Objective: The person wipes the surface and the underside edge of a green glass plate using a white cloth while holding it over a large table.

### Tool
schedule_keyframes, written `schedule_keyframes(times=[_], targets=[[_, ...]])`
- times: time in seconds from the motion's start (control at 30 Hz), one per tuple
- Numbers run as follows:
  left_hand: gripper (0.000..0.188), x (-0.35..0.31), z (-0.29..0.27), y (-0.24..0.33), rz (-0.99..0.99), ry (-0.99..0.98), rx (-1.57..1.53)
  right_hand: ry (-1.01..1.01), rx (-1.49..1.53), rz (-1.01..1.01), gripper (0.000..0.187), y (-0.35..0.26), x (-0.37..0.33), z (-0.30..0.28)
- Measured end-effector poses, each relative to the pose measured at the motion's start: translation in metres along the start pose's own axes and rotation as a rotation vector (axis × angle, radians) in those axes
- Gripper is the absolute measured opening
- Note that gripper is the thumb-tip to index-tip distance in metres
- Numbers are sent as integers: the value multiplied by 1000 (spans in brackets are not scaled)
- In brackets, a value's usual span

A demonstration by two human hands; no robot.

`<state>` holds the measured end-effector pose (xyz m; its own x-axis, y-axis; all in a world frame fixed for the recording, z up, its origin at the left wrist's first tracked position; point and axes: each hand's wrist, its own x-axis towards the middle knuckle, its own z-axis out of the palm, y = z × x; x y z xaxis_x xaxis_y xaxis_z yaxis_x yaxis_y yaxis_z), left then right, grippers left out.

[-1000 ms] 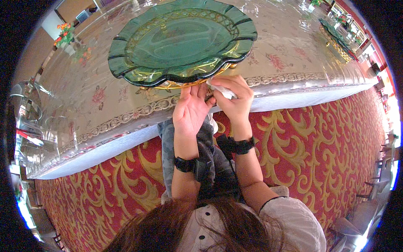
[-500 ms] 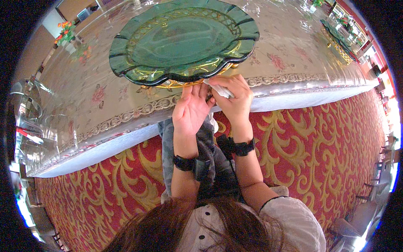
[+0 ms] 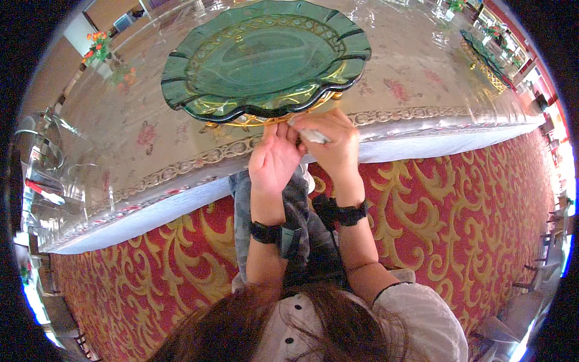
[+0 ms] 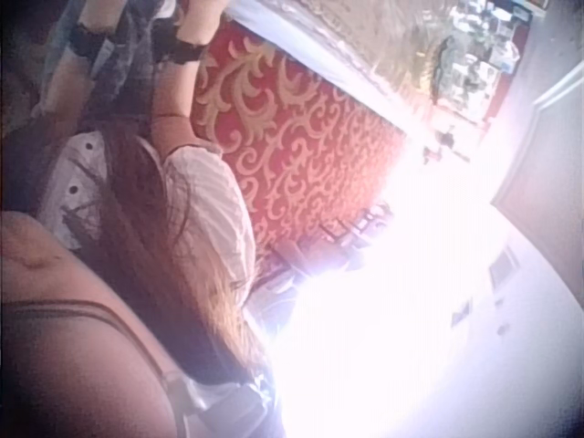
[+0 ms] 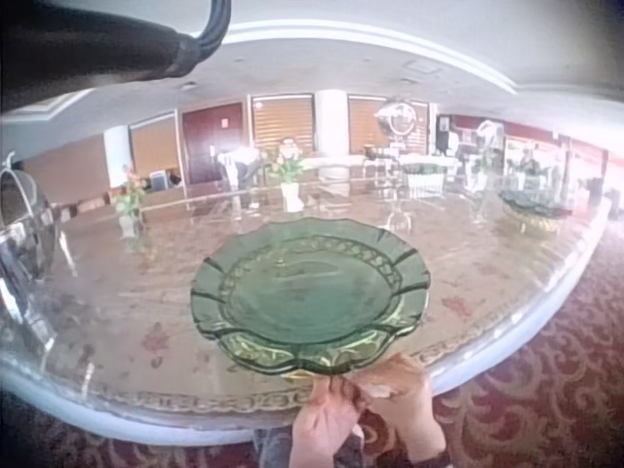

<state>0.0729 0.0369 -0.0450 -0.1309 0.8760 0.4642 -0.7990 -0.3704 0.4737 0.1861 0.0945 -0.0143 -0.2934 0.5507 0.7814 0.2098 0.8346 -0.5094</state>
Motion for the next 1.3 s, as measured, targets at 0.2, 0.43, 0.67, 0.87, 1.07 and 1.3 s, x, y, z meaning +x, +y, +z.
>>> schedule_keyframes(times=[0.2,0.43,0.67,0.87,1.07,1.3], targets=[[44,-1,2,-5,18,60,-30,38,8,23,23,2,2,-1],[49,-1,-4,-2,6,-27,-10,-69,111,-20,21,11,-2,-8],[48,-2,-11,-6,20,-39,-55,249,141,205,21,28,-4,-18],[48,-1,-13,-8,22,-53,-76,213,-62,139,24,16,-3,-4],[48,-1,-12,-8,32,-52,-73,54,-30,79,23,13,1,-12],[50,-1,-11,-7,22,-28,-68,150,-92,128,22,10,1,-6]])
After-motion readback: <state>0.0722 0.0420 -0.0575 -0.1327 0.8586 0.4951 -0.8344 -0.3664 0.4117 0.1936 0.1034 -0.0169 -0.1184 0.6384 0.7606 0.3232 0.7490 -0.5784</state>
